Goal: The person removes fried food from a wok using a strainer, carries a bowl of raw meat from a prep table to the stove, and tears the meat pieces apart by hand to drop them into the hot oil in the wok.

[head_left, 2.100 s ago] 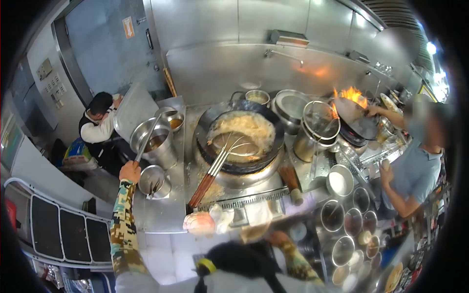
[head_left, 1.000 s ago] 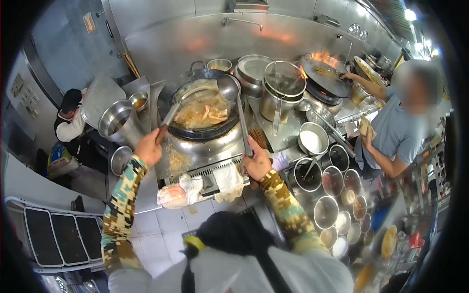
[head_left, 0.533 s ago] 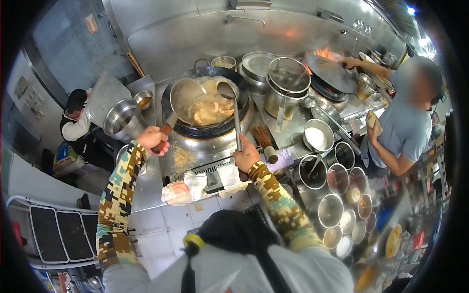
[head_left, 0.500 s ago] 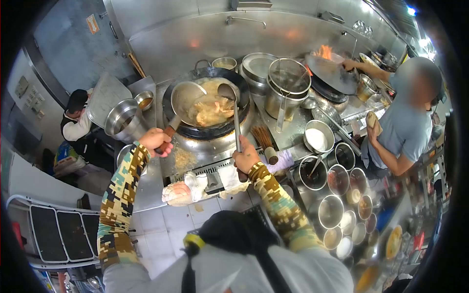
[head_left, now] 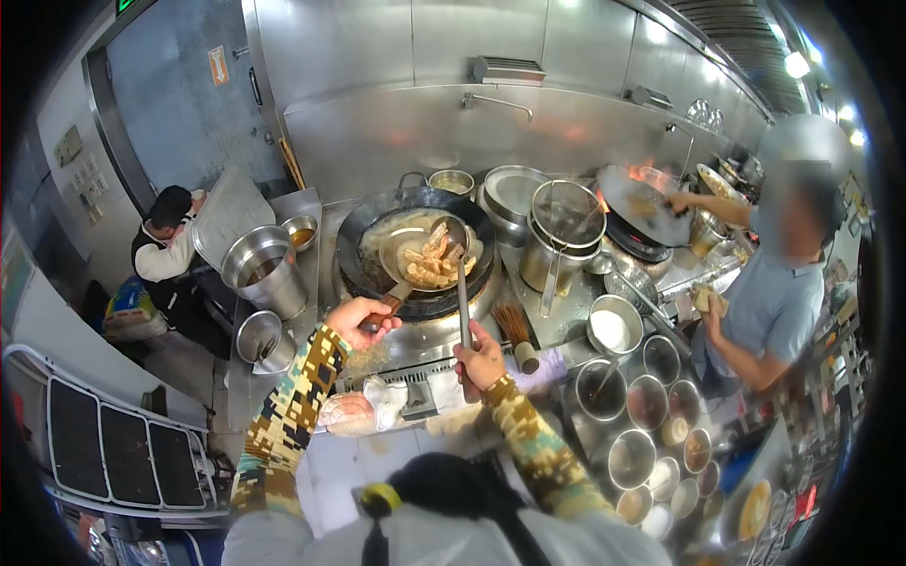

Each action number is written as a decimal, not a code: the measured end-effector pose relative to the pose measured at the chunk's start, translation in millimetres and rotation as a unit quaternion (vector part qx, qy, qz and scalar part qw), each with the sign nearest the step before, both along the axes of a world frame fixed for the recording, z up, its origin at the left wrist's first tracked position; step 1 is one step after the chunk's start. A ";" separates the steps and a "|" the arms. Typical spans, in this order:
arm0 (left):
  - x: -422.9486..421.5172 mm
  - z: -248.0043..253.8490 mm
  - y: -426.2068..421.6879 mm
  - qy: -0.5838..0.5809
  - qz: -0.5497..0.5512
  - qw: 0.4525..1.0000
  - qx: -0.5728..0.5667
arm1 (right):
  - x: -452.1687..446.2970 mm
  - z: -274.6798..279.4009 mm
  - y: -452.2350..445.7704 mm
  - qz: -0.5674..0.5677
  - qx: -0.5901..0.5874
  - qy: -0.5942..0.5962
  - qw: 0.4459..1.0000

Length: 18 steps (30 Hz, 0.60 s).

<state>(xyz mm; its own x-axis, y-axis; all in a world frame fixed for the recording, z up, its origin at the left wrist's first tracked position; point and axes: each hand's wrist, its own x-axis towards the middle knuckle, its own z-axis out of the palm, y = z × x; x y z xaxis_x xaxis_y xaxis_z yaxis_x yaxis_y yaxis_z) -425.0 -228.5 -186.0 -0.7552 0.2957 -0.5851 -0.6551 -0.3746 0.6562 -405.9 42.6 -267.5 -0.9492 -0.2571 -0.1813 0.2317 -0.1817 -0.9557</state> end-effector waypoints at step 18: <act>68.4 -66.3 -12.4 0.160 0.072 0.975 0.136 | -47.2 105.3 -183.5 0.148 0.227 0.401 0.875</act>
<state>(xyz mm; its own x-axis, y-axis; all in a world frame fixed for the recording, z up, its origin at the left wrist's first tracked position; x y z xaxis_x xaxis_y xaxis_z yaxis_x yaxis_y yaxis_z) -356.6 -240.9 -252.3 -0.9314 0.2841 -0.2275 -0.3606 -0.6360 0.6823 -453.0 -140.9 -162.2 -0.7210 -0.5884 0.3660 -0.5746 0.2124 -0.7904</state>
